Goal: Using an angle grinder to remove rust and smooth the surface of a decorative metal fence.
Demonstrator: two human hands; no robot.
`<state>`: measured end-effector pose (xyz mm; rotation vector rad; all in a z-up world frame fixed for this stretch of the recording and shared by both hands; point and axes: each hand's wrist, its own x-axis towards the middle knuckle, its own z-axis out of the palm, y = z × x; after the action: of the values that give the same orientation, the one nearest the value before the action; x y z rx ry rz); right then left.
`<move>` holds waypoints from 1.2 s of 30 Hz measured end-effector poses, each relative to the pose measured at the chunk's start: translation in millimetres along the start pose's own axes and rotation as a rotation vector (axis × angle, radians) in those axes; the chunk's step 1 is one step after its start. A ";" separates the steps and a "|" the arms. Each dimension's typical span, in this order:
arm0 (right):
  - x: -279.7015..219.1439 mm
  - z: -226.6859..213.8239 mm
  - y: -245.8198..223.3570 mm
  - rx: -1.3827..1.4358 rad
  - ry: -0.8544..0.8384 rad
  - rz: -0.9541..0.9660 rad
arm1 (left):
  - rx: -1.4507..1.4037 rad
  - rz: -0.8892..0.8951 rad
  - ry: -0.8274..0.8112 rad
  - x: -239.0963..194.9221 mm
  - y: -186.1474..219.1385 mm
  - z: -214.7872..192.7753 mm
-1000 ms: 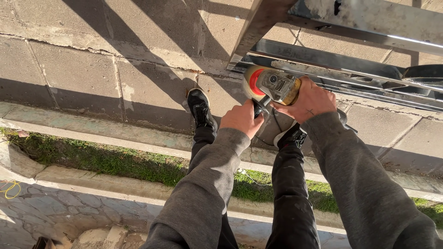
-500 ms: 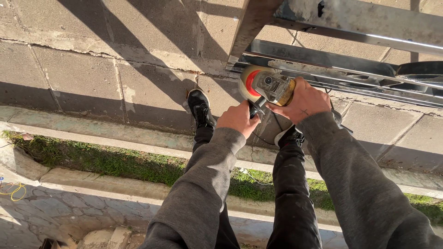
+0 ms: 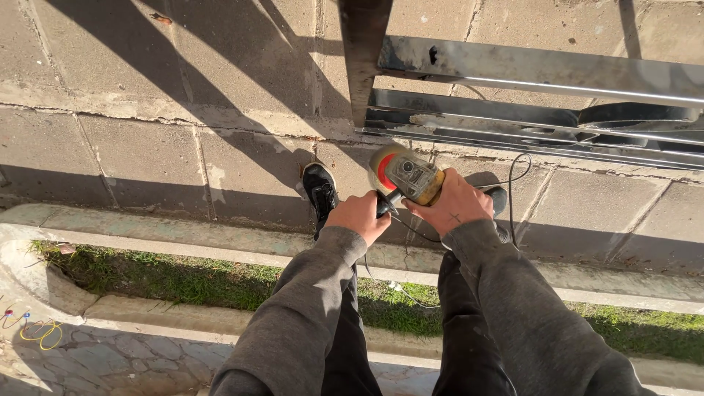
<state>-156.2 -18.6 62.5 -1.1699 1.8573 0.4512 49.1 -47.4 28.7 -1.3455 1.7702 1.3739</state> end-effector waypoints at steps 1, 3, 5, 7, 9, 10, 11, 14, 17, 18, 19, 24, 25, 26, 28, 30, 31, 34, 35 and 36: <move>-2.6 -1.3 -1.1 0.007 -0.004 0.004 | 0.006 -0.001 -0.006 -5.3 3.4 -4.7; -8.9 -0.3 -1.5 0.067 0.099 0.036 | 0.034 -0.024 -0.022 -15.9 9.4 -10.3; -2.6 -3.7 -2.1 0.089 0.117 0.053 | 0.060 0.010 0.031 -4.7 11.4 -18.8; 11.5 -12.1 -1.6 0.108 0.149 0.063 | 0.086 0.048 0.099 12.9 14.4 -30.0; 25.5 -17.3 1.8 0.088 0.122 0.065 | 0.140 0.062 0.110 28.8 15.4 -34.8; 26.8 -17.8 2.0 0.090 0.118 0.069 | 0.142 0.063 0.103 34.0 15.5 -35.6; 29.8 -20.0 2.2 0.083 0.113 0.066 | 0.114 0.033 0.079 40.2 16.4 -37.1; 29.7 -16.7 4.3 0.060 0.086 0.080 | 0.108 0.009 0.017 48.2 13.2 -33.4; 18.7 -19.0 0.0 0.071 0.082 0.106 | 0.134 0.013 -0.016 43.1 14.8 -36.1; 12.8 -20.2 -2.3 0.096 0.081 0.120 | 0.133 0.003 -0.029 39.0 16.0 -37.4; 7.3 -17.2 -1.2 0.099 0.088 0.121 | 0.137 0.008 -0.025 31.2 17.6 -38.7; -8.0 -9.7 -2.5 0.169 0.047 0.120 | 0.186 0.001 -0.053 10.9 17.9 -38.7; -5.3 -15.8 -4.4 0.174 0.053 0.119 | 0.191 0.003 -0.048 12.9 19.9 -41.7; -2.1 -21.1 -6.2 0.167 0.071 0.106 | 0.206 -0.012 -0.042 15.5 21.3 -44.2; 2.1 -20.3 -5.0 0.162 0.069 0.101 | 0.218 -0.033 -0.057 19.2 18.7 -39.2; 17.9 -18.0 -2.0 0.118 0.095 0.107 | 0.185 0.024 0.075 34.7 13.3 -37.6; 21.0 -22.6 -2.9 0.119 0.095 0.108 | 0.186 0.024 0.075 41.2 10.7 -35.8; 20.1 -24.9 -1.9 0.101 0.052 0.097 | 0.135 0.023 0.051 49.1 4.4 -26.1; 19.6 -23.1 -0.6 0.089 0.045 0.087 | 0.184 0.024 0.049 49.8 4.2 -26.2; 18.1 -22.1 0.5 0.078 0.038 0.077 | 0.234 0.024 0.047 49.5 4.6 -26.9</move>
<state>-170.5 -43.2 59.9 -1.0643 1.9403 0.3987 31.0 -91.4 -1.9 -1.2428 1.9168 1.1147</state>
